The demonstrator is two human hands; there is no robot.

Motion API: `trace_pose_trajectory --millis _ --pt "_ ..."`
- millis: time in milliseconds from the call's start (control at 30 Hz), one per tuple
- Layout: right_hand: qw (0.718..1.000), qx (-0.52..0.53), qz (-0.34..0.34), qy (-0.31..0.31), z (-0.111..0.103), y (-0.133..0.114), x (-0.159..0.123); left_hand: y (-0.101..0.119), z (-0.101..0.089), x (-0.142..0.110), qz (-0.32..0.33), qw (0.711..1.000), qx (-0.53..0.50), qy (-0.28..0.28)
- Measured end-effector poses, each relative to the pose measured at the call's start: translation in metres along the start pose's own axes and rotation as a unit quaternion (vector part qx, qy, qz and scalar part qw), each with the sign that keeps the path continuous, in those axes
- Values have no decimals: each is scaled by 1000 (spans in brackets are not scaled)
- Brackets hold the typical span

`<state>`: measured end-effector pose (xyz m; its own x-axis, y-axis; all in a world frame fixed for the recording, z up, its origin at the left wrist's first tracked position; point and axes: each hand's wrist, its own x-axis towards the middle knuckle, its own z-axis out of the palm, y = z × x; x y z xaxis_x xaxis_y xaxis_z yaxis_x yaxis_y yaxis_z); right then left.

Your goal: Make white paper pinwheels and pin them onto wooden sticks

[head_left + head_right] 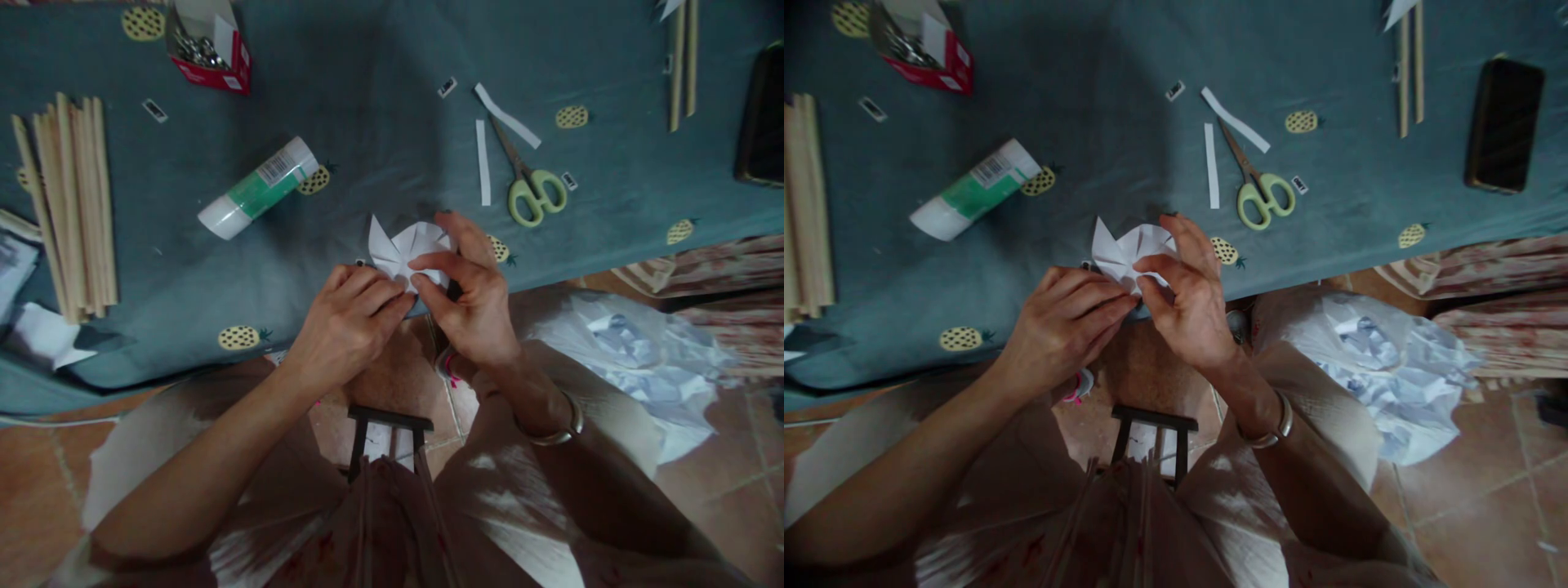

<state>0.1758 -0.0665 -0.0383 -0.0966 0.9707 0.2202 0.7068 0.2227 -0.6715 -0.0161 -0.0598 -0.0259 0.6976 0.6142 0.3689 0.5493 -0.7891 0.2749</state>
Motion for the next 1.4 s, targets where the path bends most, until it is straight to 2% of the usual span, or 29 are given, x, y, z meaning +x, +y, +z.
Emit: trace_pose_trajectory --millis 133,333,533,633,1000,1100,1233,1400 --pt "1000 -13 -14 -7 -1 -2 -3 1 -2 0 -27 999 0 -41" --pt "992 -89 -88 -4 0 -7 -11 -1 0 -1 10 1000 4 16" --pt "972 -145 -166 76 14 -5 -16 -2 1 -1 3 1000 0 10" --pt "973 -129 -175 83 17 -4 -15 -2 1 1 8 1000 7 24" --pt "991 -62 -114 12 9 -1 -12 -4 1 8 29 998 31 42" --pt "994 -23 -102 16 0 1 -11 -4 2 7 24 998 37 41" --pt "998 26 -47 37 -12 7 -4 -8 2 6 15 999 35 33" --pt "998 33 -17 44 -21 16 2 -16 1 7 2 999 27 39"
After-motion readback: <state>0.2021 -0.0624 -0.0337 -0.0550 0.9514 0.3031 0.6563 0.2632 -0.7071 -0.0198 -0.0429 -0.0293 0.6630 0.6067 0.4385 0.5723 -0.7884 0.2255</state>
